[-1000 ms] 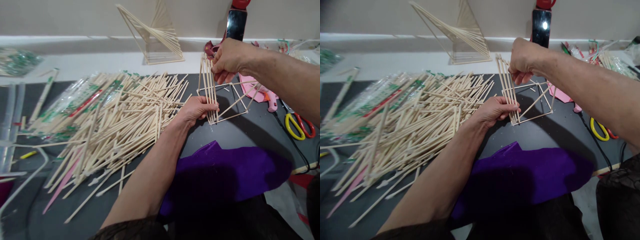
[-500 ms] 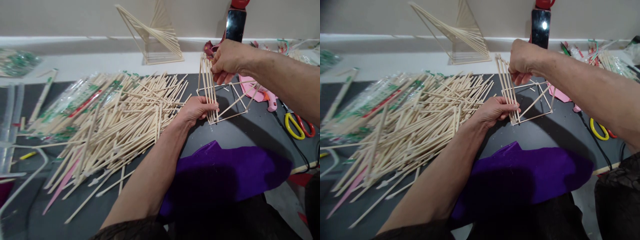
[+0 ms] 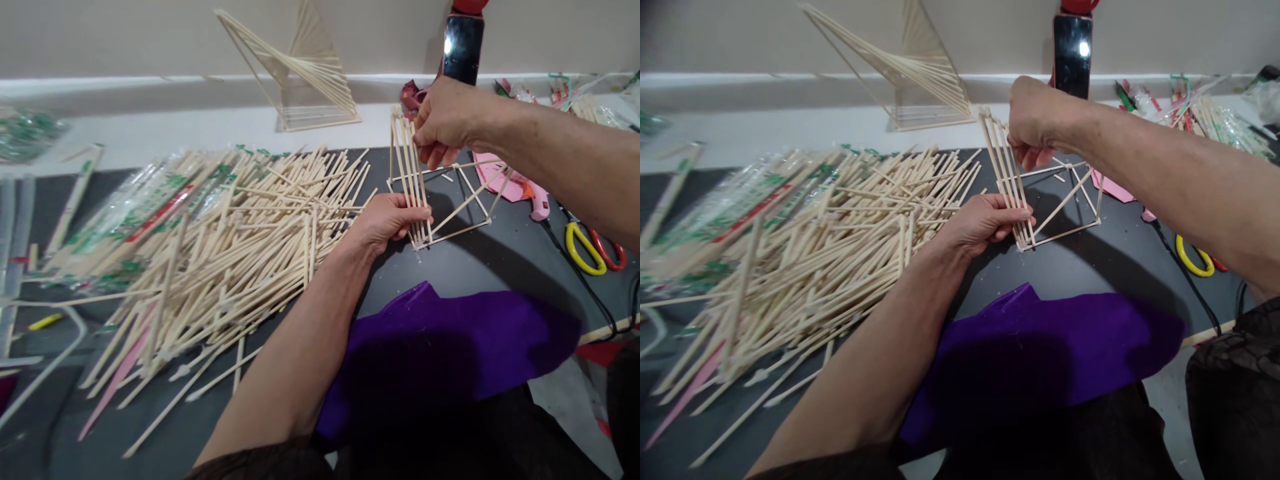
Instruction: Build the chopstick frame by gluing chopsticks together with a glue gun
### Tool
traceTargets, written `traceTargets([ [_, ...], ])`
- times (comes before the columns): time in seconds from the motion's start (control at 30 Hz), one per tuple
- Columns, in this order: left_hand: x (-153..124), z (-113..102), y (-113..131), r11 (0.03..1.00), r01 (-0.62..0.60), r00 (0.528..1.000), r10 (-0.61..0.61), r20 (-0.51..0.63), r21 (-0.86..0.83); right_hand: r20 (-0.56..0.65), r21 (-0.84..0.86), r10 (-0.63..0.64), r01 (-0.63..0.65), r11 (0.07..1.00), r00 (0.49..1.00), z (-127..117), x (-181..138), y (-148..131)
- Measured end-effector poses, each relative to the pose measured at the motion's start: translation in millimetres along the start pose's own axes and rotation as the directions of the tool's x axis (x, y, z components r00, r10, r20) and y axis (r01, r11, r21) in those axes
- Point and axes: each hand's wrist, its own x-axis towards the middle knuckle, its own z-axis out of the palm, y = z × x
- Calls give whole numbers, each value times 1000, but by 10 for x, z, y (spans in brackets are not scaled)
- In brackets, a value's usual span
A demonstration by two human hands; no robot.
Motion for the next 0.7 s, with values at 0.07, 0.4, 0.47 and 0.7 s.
traceTargets([
  [0.07,-2,2,2,1000,0,1000,0,-5,-1,8,-20,3,-3,1000,1000,2,6,6],
  [0.4,-28,22,32,1000,15,1000,-16,-14,-21,-36,-157,-18,12,987,999,-23,-45,-54],
  [0.47,-32,30,35,999,17,1000,-17,-10,-29,-84,-190,-43,26,981,996,-38,-76,-73],
  [0.7,-27,27,34,1000,16,1000,-16,-14,-13,-193,-176,-167,134,975,967,-26,-116,-52],
])
